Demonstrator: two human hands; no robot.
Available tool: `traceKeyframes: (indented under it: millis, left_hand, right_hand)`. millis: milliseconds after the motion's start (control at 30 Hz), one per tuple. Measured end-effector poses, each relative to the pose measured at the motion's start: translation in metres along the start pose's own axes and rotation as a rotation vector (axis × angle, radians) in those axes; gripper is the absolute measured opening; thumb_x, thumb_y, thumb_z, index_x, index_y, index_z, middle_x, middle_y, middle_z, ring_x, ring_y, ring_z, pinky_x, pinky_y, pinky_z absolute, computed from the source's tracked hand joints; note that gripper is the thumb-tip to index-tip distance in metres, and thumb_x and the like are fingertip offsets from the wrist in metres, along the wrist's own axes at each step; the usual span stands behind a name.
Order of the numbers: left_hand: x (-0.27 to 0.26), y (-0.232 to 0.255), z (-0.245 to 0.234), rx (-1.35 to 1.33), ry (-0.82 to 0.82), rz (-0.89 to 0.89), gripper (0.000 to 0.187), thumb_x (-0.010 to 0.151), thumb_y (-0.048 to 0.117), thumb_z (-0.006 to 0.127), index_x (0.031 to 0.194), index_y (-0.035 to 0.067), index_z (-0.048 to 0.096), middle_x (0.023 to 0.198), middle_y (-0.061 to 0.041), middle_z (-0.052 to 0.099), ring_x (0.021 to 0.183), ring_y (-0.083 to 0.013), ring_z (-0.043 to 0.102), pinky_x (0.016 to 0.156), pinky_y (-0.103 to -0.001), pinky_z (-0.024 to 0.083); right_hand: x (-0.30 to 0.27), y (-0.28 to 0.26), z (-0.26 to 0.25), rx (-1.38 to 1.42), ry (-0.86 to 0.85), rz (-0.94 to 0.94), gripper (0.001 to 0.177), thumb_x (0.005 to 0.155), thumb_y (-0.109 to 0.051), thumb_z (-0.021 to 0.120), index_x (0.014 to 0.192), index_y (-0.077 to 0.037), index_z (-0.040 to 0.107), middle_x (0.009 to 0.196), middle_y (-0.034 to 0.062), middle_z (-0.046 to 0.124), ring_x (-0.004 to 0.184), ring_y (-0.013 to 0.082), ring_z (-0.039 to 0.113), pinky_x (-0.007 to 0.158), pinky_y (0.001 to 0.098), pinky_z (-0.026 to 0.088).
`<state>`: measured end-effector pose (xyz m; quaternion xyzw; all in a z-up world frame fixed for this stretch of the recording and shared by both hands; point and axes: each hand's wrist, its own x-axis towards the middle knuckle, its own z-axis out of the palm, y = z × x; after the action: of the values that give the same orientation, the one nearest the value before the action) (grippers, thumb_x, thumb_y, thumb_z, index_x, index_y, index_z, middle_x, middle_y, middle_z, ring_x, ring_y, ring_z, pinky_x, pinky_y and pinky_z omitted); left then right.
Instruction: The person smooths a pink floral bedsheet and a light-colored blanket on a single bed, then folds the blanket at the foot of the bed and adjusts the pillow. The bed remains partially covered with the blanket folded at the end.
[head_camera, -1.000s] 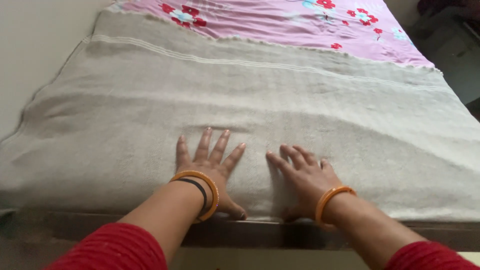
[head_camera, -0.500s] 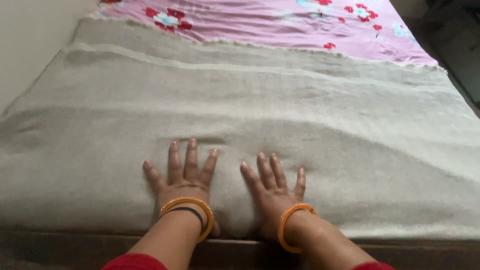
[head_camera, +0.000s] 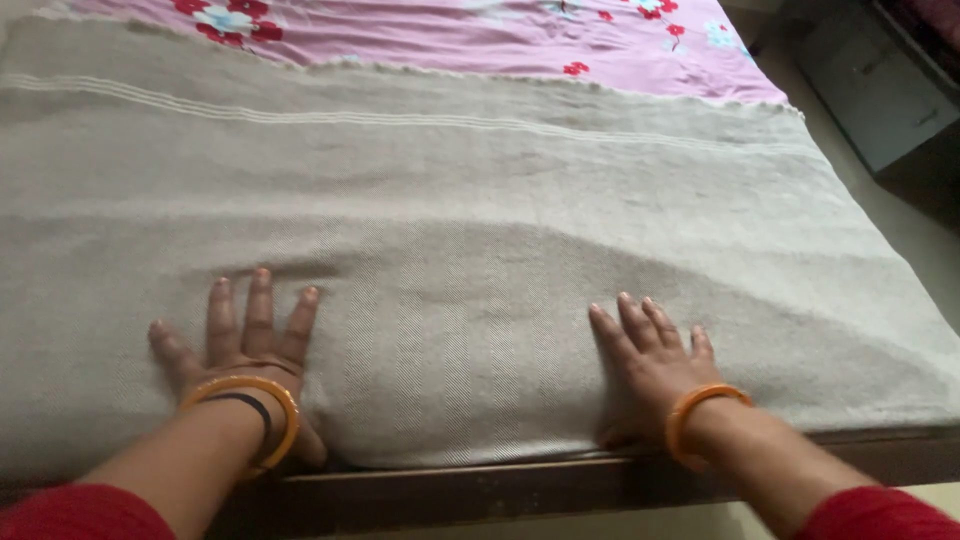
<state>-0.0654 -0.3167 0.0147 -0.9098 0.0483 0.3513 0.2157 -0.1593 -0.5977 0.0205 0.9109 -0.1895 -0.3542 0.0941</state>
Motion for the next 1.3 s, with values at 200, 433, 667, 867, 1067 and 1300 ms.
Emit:
traceKeyframes:
  millis: [200, 433, 667, 867, 1067, 1300]
  left_hand:
    - [0.009, 0.004, 0.01, 0.063, 0.05, -0.011, 0.152, 0.064, 0.081, 0.08, 0.162, 0.029, -0.025, 0.167, -0.015, -0.037, 0.154, -0.0397, -0.028, 0.117, -0.071, 0.003]
    - [0.017, 0.004, 0.01, 0.042, 0.03, -0.019, 0.159, 0.06, 0.08, 0.085, 0.162, 0.031, -0.027, 0.167, -0.015, -0.039, 0.154, -0.0418, -0.029, 0.115, -0.075, 0.003]
    - [0.031, 0.001, 0.02, 0.125, 0.041, -0.008, 0.154, 0.066, 0.087, 0.078, 0.158, 0.028, -0.031, 0.161, -0.02, -0.041, 0.147, -0.0453, -0.032, 0.109, -0.077, -0.002]
    - [0.016, -0.006, 0.004, -0.016, 0.003, 0.057, 0.147, 0.063, 0.096, 0.062, 0.162, 0.031, -0.025, 0.167, -0.014, -0.038, 0.153, -0.0383, -0.032, 0.116, -0.072, -0.005]
    - [-0.006, 0.079, -0.02, -0.066, 0.149, 0.354, 0.116, 0.08, 0.089, 0.05, 0.163, 0.034, -0.009, 0.169, -0.01, -0.022, 0.155, -0.0269, -0.02, 0.12, -0.063, -0.008]
    - [-0.033, 0.213, -0.066, -0.049, 0.201, 0.677, 0.111, 0.08, 0.074, 0.065, 0.162, 0.042, -0.003, 0.172, -0.002, -0.016, 0.158, -0.0256, -0.017, 0.122, -0.067, -0.009]
  right_hand:
    - [0.007, -0.013, -0.003, -0.014, -0.007, -0.001, 0.16, 0.061, -0.053, 0.1, 0.16, -0.034, -0.023, 0.171, 0.0047, -0.026, 0.157, 0.0253, -0.022, 0.123, 0.0643, -0.003]
    - [0.018, -0.015, 0.006, 0.001, 0.031, 0.051, 0.161, 0.059, -0.054, 0.098, 0.16, -0.039, -0.026, 0.172, 0.0035, -0.026, 0.158, 0.0227, -0.02, 0.124, 0.0649, -0.006]
    - [0.027, -0.01, 0.006, 0.038, 0.006, 0.007, 0.173, 0.049, -0.056, 0.105, 0.158, -0.037, -0.028, 0.17, 0.0056, -0.029, 0.156, 0.0251, -0.026, 0.123, 0.0612, -0.01]
    - [0.021, -0.011, -0.002, 0.026, -0.03, 0.021, 0.174, 0.05, -0.058, 0.103, 0.159, -0.034, -0.03, 0.17, 0.0083, -0.03, 0.157, 0.0277, -0.025, 0.123, 0.0613, -0.009]
    - [0.024, 0.003, 0.002, 0.044, -0.031, -0.087, 0.167, 0.057, -0.055, 0.101, 0.159, -0.027, -0.028, 0.17, 0.0126, -0.031, 0.156, 0.0307, -0.029, 0.122, 0.0597, -0.013]
    - [0.066, 0.1, 0.058, 0.097, 0.072, -0.335, 0.149, 0.06, -0.061, 0.092, 0.161, -0.031, -0.014, 0.171, 0.008, -0.021, 0.157, 0.0285, -0.024, 0.126, 0.0532, -0.009]
